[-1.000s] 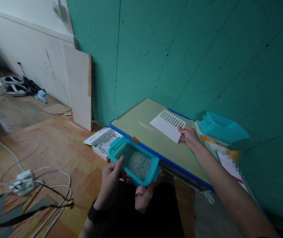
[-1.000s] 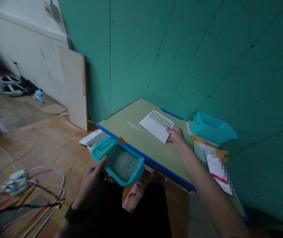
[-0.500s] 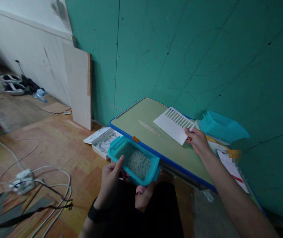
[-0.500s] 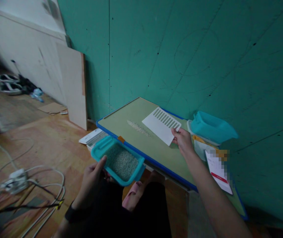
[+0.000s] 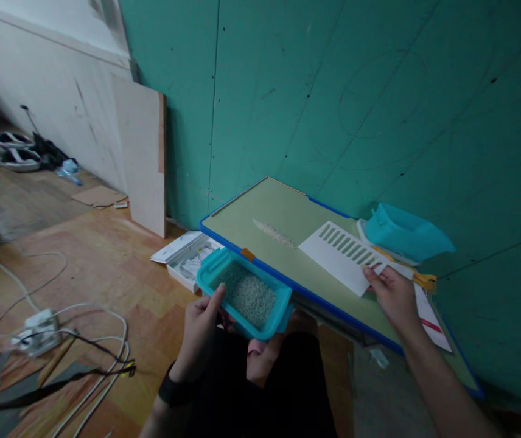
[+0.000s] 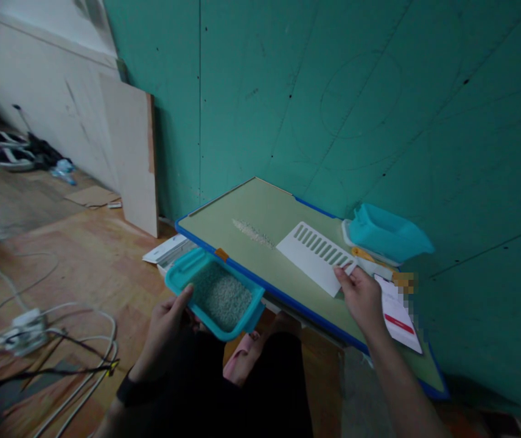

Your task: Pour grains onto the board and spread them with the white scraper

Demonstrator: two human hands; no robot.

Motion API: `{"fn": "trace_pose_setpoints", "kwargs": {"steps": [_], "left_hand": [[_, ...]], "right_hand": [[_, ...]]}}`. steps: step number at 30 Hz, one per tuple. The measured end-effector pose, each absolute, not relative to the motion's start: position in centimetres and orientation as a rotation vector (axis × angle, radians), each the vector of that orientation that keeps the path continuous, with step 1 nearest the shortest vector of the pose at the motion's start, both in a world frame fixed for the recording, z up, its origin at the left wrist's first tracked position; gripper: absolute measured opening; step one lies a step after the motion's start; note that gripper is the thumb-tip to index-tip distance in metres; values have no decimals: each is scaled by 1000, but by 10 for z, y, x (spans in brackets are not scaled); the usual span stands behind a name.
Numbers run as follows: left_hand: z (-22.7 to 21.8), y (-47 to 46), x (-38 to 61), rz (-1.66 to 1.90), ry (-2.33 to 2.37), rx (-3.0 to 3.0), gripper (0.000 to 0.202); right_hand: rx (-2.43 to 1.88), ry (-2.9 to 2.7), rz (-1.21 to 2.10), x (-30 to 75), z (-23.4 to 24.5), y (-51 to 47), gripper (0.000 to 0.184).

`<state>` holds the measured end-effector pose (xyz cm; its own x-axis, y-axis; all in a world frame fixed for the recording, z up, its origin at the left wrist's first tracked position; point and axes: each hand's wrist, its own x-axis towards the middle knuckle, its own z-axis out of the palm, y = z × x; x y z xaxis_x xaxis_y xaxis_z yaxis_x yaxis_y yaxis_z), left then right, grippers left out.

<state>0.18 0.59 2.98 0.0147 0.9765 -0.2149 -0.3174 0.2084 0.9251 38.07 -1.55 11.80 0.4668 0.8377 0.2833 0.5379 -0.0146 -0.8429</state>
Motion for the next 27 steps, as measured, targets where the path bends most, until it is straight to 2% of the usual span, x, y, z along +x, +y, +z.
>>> {"fn": "trace_pose_setpoints", "kwargs": {"steps": [5, 13, 17, 22, 27], "left_hand": [[32, 6, 2, 1183, 1089, 825, 57], [30, 6, 3, 1214, 1081, 806, 57], [33, 7, 4, 1222, 1090, 786, 56], [38, 6, 4, 1205, 1108, 757, 57], [36, 5, 4, 1207, 1102, 756, 55]], "right_hand": [[-1698, -1392, 181, 355, 123, 8, 34], [-1652, -1493, 172, 321, 121, 48, 41], [-1622, -1452, 303, 313, 120, 74, 41], [-1579, -1234, 660, 304, 125, 95, 47], [-1563, -1170, 742, 294, 131, 94, 47]]}}
